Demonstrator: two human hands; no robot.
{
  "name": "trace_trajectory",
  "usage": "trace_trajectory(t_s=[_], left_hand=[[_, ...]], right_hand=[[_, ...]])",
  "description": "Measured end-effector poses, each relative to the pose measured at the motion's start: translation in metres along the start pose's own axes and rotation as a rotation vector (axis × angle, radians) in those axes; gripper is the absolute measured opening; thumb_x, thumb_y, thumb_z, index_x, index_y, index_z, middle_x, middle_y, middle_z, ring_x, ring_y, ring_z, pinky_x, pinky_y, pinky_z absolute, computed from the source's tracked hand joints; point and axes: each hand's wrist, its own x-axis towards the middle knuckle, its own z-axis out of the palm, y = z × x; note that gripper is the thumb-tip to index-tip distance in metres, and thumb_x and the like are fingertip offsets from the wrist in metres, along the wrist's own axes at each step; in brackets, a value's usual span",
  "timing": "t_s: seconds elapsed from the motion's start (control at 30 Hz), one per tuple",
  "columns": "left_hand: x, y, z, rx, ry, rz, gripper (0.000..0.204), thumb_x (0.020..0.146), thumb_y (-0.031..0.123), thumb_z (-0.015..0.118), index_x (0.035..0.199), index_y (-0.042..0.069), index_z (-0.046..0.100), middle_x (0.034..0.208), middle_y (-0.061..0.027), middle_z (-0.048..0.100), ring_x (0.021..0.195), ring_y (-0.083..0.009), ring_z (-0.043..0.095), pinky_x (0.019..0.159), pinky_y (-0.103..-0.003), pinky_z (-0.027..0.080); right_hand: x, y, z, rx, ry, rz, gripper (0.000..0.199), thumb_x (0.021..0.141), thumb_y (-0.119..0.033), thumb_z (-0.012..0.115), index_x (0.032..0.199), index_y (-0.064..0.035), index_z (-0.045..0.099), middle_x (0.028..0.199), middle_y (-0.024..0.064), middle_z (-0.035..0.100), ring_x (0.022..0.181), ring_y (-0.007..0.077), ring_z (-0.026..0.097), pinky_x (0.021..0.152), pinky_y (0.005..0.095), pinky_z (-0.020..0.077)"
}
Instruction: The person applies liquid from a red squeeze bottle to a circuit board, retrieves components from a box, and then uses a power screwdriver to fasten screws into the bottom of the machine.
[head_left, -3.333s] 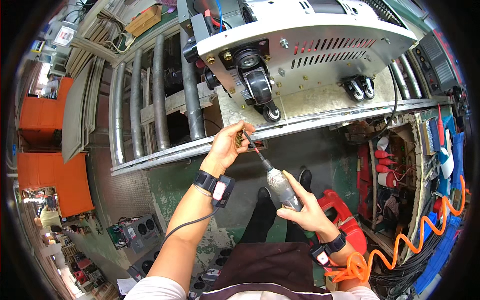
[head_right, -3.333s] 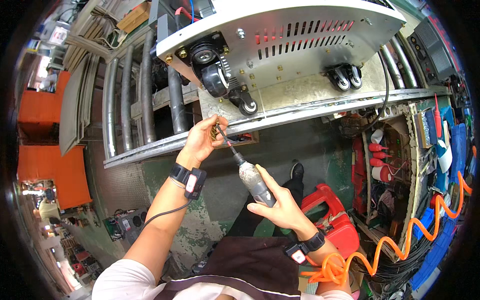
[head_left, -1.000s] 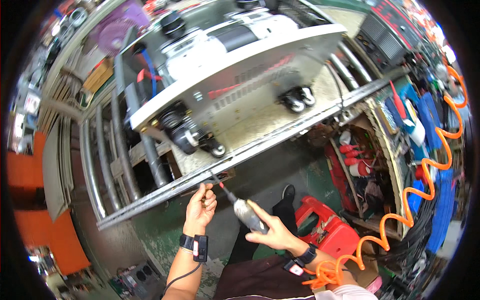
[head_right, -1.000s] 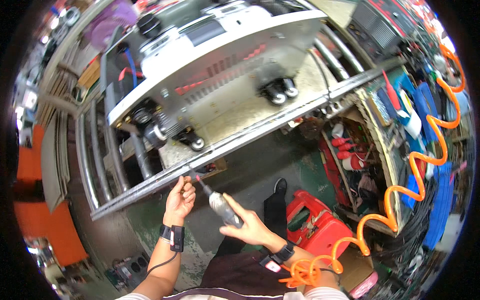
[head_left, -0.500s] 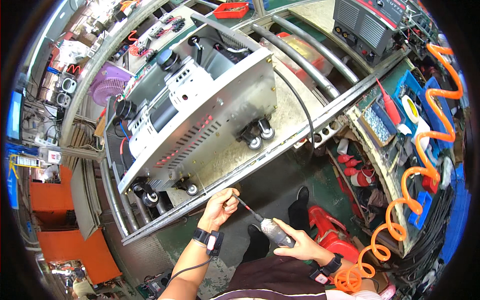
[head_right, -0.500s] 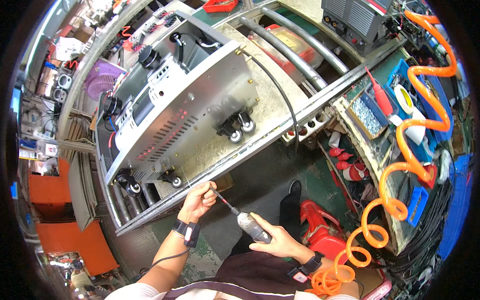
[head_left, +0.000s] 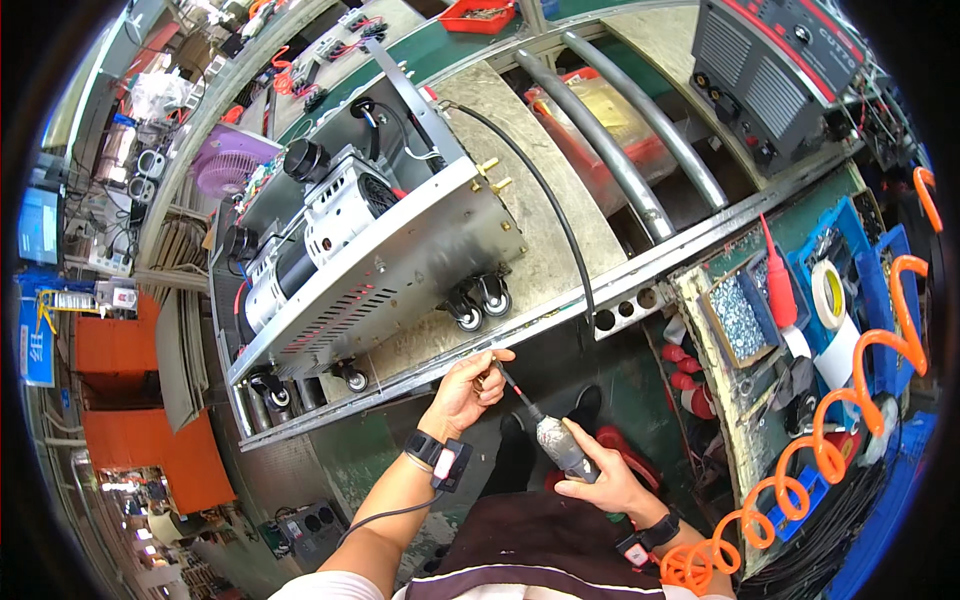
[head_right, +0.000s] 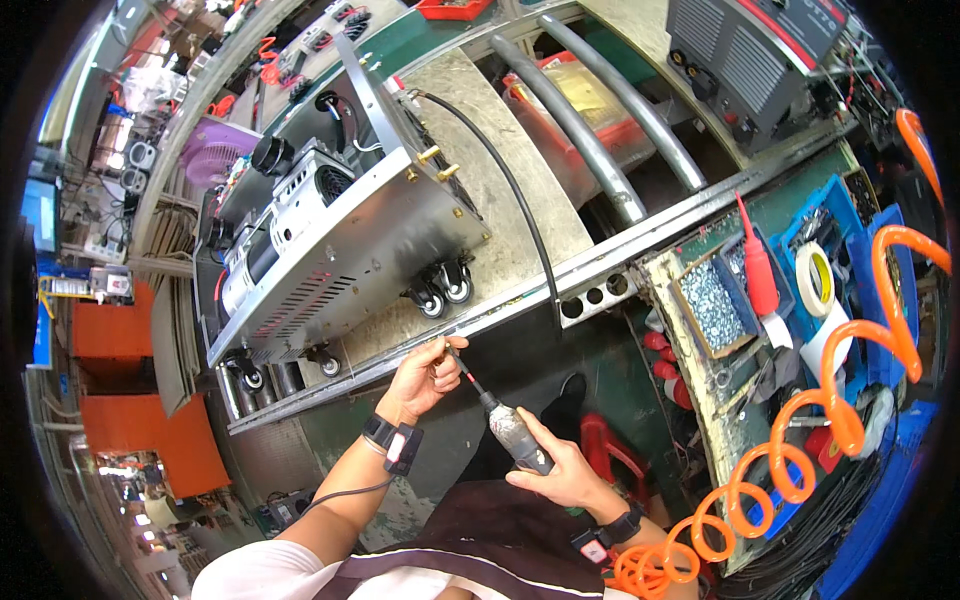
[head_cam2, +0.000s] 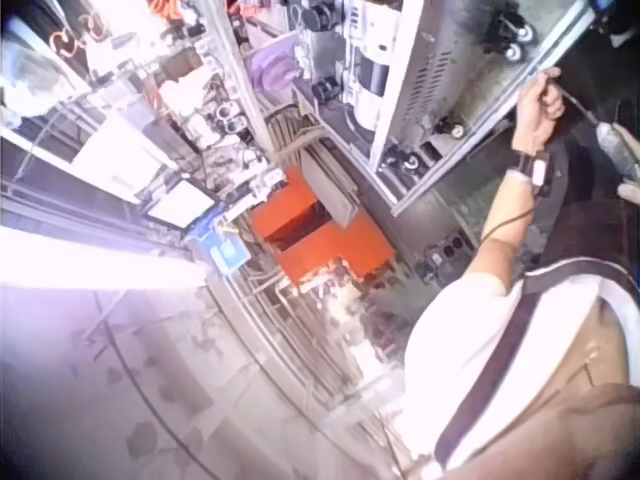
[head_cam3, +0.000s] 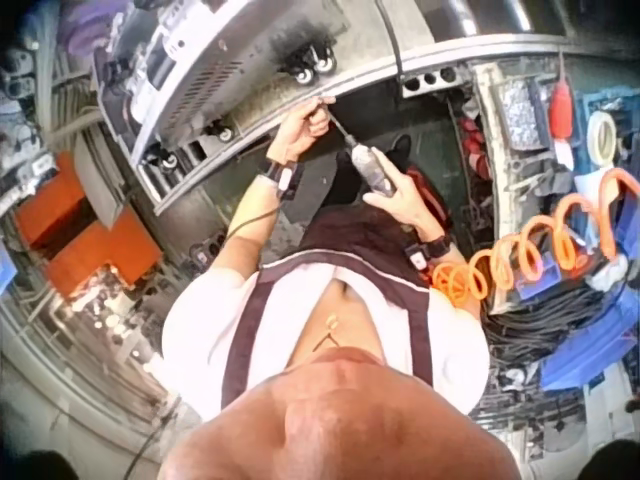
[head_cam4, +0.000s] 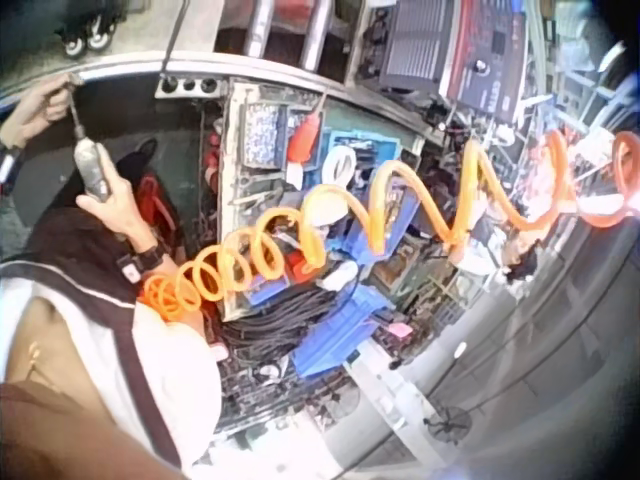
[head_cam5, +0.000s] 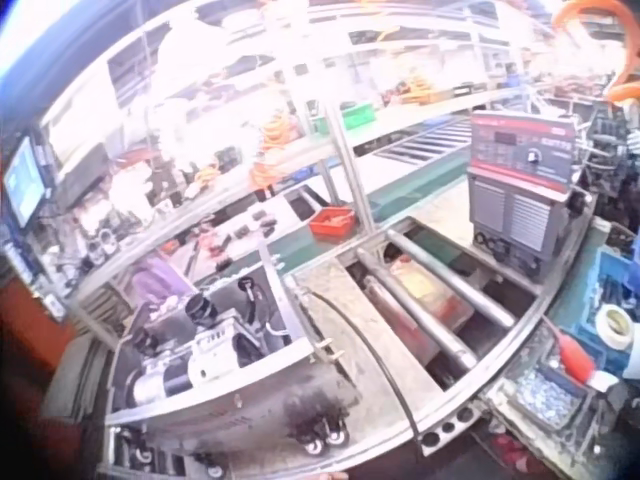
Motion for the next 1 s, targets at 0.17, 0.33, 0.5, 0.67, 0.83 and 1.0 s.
trace_trajectory(t_s=[0.17,0.33,0.5,0.67,0.83,1.0], left_hand=[[0.018,0.013,-0.023,-0.001,0.515,0.170,0.038,0.096,0.033,0.048,0.100,-0.002,0.061,0.062,0.0044,0.041,0.050,-0.0056,0.036,0.041,-0.020,0.024],[0.035,0.038,-0.050,0.178,0.855,0.223,0.025,0.085,0.028,0.064,0.090,0.004,0.062,0.057,0.0089,0.036,0.045,-0.0032,0.029,0.038,-0.021,0.017],[0.070,0.026,-0.049,0.412,0.890,0.439,0.030,0.077,0.025,0.074,0.072,-0.003,0.064,0.061,0.0023,0.053,0.056,-0.0074,0.045,0.052,-0.026,0.036],[0.047,0.013,-0.057,0.293,0.956,0.466,0.026,0.081,0.018,0.069,0.086,-0.008,0.067,0.078,-0.0049,0.065,0.072,-0.0123,0.056,0.069,-0.027,0.043],[-0.008,0.036,-0.056,0.068,0.746,0.236,0.020,0.086,0.017,0.062,0.093,-0.002,0.066,0.056,0.0073,0.040,0.046,-0.0029,0.034,0.039,-0.020,0.022],[-0.012,0.080,0.020,0.045,0.445,0.270,0.023,0.090,0.019,0.057,0.096,-0.002,0.066,0.055,0.0094,0.030,0.044,-0.0025,0.027,0.039,-0.019,0.018]], right_hand=[[0.004,-0.003,-0.003,0.002,0.065,-0.034,0.086,0.074,-0.011,0.074,0.144,-0.0040,0.026,0.088,0.0025,0.058,0.075,0.0069,0.051,0.071,0.0225,0.0441],[0.010,-0.005,-0.009,-0.025,0.098,-0.010,0.087,0.071,-0.011,0.075,0.143,-0.0009,0.027,0.098,0.0052,0.061,0.077,0.0070,0.052,0.072,0.0227,0.0448],[0.020,-0.010,-0.005,-0.028,0.150,0.036,0.091,0.069,-0.016,0.077,0.143,-0.0007,0.027,0.107,0.0054,0.057,0.079,0.0081,0.051,0.073,0.0227,0.0438],[0.021,-0.014,0.000,0.001,0.194,0.086,0.087,0.070,-0.010,0.075,0.143,-0.0005,0.028,0.117,0.0094,0.058,0.089,0.0091,0.053,0.077,0.0234,0.0452],[0.027,-0.024,0.000,-0.182,0.201,-0.082,0.086,0.070,-0.009,0.074,0.142,-0.0007,0.029,0.109,0.0107,0.061,0.082,0.0088,0.053,0.074,0.0237,0.0457],[0.040,-0.059,-0.003,-0.197,0.161,-0.118,0.085,0.072,-0.011,0.074,0.143,-0.0020,0.028,0.110,0.0130,0.062,0.085,0.0112,0.058,0.077,0.0271,0.0470]])
